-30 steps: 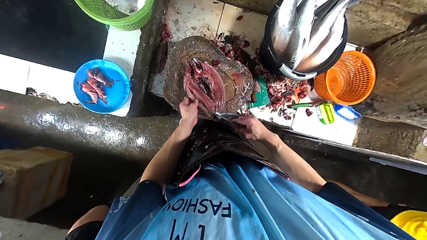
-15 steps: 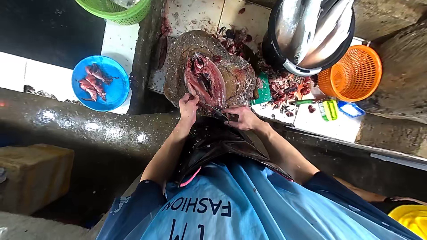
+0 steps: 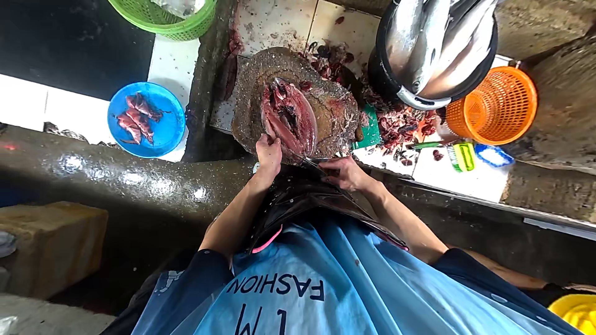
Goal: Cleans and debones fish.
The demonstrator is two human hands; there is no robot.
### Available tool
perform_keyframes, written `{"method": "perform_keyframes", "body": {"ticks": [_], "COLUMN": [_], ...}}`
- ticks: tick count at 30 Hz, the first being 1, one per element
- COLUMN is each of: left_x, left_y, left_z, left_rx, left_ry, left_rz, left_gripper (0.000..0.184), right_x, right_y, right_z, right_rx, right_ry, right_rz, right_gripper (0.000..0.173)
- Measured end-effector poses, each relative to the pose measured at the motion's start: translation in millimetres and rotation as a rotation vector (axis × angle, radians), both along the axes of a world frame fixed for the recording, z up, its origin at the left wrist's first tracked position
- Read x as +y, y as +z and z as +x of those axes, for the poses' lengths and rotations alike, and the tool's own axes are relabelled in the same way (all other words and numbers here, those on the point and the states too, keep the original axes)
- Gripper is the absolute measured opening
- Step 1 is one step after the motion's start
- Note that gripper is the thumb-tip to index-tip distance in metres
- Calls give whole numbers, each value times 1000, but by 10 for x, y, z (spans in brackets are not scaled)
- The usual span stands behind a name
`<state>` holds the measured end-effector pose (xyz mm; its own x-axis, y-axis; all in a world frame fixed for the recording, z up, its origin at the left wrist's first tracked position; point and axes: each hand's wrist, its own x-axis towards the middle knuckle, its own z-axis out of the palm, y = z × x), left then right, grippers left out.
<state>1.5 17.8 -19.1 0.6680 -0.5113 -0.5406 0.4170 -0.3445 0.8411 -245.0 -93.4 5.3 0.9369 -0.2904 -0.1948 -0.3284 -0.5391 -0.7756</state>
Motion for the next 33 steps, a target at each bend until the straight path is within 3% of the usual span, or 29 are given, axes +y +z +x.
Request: {"method": "perform_keyframes", "body": {"ticks": [5, 8, 11, 13, 17, 22, 30, 33], "left_x": [-13, -6, 180, 329, 342, 296, 339, 337], "left_y": [-47, -14, 74, 115, 39, 55, -4, -15], "left_z": [93, 122, 81, 48, 43, 55, 45, 78], "left_rx": [-2, 136, 197, 159, 208, 83, 47, 71], "left_ry": [43, 75, -44, -203, -113, -158, -151, -96], "left_rz": [1, -82, -104, -124, -183, -225, -232, -238], "left_gripper": [23, 25, 19, 20, 15, 13, 12, 11], "right_x": [20, 60, 10, -31, 108, 71, 18, 48], "right_y": [-14, 86, 148, 238, 385, 292, 443, 463], "right_z": [-296, -507, -576, -524, -186, 118, -75, -194], "right_rx": [61, 22, 170, 165, 47, 58, 217, 276], "right_ry": [-35, -261, -416, -317, -164, -67, 43, 74], "right_rz": [48, -118, -66, 39, 72, -20, -69, -43], "right_gripper": [34, 43, 46, 43, 38, 33, 35, 22]}}
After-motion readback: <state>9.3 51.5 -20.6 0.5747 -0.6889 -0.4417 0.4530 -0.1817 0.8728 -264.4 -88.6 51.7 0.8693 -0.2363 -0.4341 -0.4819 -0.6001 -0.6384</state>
